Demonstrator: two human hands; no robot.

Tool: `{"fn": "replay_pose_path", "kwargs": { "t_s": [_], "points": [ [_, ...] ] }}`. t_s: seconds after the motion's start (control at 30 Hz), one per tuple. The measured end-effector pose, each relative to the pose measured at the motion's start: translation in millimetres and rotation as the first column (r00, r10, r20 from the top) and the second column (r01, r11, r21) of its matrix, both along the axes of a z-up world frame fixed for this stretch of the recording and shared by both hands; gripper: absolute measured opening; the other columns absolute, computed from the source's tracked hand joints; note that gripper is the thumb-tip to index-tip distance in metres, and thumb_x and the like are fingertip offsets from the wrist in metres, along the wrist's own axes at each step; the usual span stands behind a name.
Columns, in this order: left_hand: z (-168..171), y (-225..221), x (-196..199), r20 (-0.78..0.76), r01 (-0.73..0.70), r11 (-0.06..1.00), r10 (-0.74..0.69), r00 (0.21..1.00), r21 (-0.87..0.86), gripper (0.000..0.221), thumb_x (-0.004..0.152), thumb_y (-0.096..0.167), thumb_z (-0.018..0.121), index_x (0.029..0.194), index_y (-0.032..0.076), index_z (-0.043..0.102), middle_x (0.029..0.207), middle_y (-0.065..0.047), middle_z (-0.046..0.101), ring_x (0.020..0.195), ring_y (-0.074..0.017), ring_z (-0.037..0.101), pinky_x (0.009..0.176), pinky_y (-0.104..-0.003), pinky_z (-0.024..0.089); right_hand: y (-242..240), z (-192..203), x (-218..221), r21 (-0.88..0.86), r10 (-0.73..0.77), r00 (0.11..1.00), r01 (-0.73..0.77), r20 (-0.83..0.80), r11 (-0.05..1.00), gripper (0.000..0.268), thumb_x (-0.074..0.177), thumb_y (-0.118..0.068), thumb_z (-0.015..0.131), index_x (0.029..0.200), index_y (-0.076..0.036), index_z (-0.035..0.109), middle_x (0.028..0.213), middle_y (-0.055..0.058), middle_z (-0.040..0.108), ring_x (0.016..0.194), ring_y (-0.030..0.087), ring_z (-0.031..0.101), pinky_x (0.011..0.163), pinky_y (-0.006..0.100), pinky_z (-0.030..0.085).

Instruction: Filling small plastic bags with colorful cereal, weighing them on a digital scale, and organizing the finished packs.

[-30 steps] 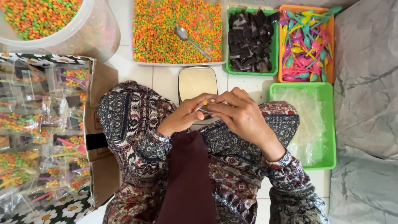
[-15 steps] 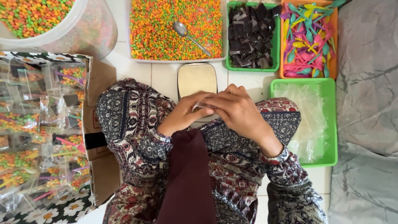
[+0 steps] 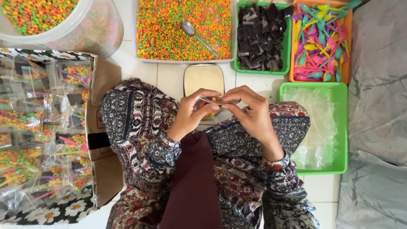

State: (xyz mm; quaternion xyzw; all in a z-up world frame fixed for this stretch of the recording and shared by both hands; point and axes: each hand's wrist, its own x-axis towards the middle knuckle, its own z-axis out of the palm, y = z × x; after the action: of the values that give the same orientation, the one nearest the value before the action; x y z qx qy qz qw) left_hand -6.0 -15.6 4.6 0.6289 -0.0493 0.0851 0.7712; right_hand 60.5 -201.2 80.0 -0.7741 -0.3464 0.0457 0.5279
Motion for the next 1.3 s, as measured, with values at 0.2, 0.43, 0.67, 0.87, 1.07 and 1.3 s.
{"fn": "replay_pose_path", "kwargs": {
  "t_s": [0.2,0.43,0.67,0.87,1.07,1.3],
  "points": [
    [18.8,-4.7,2.6,0.090,-0.067,0.995,0.060,0.994,0.074,0.025,0.093,0.017,0.078,0.116,0.007,0.075,0.110,-0.012,0.074,0.100,-0.0232,0.073,0.082,-0.037,0.059,-2.6,-13.7,-11.3,0.108,-0.099,0.995,0.096,0.022,0.990,0.026,0.086,-0.002,0.083,0.110,-0.003,0.073,0.094,0.009,0.074,0.079,0.018,0.066,0.072,0.031,0.053],
    [9.5,-11.7,-0.5,0.150,-0.153,0.988,0.149,0.977,0.017,0.012,0.090,0.007,0.079,0.101,0.001,0.077,0.093,-0.010,0.061,0.108,-0.0273,0.069,0.096,-0.046,0.056,1.5,-23.7,-14.8,0.161,-0.099,0.995,0.097,0.003,0.982,0.028,0.086,0.003,0.081,0.111,0.000,0.071,0.093,0.010,0.075,0.078,0.018,0.061,0.071,0.030,0.050],
    [22.0,-3.8,-7.2,0.053,-0.114,0.992,0.116,0.992,-0.046,0.018,0.089,0.006,0.080,0.105,0.000,0.076,0.093,-0.012,0.068,0.100,-0.0233,0.071,0.092,-0.041,0.058,3.3,-28.4,-15.6,0.237,-0.119,0.992,0.105,0.048,0.966,0.025,0.088,0.009,0.076,0.111,0.004,0.069,0.091,0.014,0.075,0.077,0.021,0.060,0.072,0.034,0.051],
    [28.9,0.6,-9.7,0.005,-0.086,0.996,0.087,0.996,-0.038,0.017,0.090,0.003,0.076,0.107,-0.001,0.075,0.094,-0.015,0.072,0.092,-0.0207,0.071,0.080,-0.034,0.060,3.6,-17.1,-12.4,0.192,-0.075,0.996,0.066,0.038,0.979,0.026,0.087,0.006,0.079,0.110,0.001,0.069,0.091,0.011,0.073,0.078,0.019,0.059,0.073,0.033,0.050],
    [37.6,-1.4,-7.1,0.013,-0.061,0.998,0.060,0.998,0.020,0.016,0.090,0.002,0.075,0.107,0.001,0.075,0.096,-0.015,0.074,0.094,-0.0187,0.071,0.074,-0.030,0.060,2.3,-22.6,-13.5,0.174,-0.050,0.999,0.052,-0.019,0.983,0.027,0.085,0.010,0.076,0.110,0.002,0.069,0.092,0.017,0.073,0.080,0.026,0.067,0.075,0.040,0.054],
    [40.0,5.1,-5.7,-0.100,-0.032,0.998,0.027,0.995,-0.051,0.019,0.089,0.002,0.075,0.107,-0.002,0.074,0.101,-0.014,0.076,0.096,-0.0146,0.067,0.074,-0.026,0.061,5.8,-15.4,-7.0,0.217,-0.054,0.996,0.068,-0.070,0.974,0.029,0.083,0.009,0.079,0.108,0.001,0.068,0.091,0.016,0.076,0.084,0.025,0.073,0.078,0.038,0.057]
  ]
}}
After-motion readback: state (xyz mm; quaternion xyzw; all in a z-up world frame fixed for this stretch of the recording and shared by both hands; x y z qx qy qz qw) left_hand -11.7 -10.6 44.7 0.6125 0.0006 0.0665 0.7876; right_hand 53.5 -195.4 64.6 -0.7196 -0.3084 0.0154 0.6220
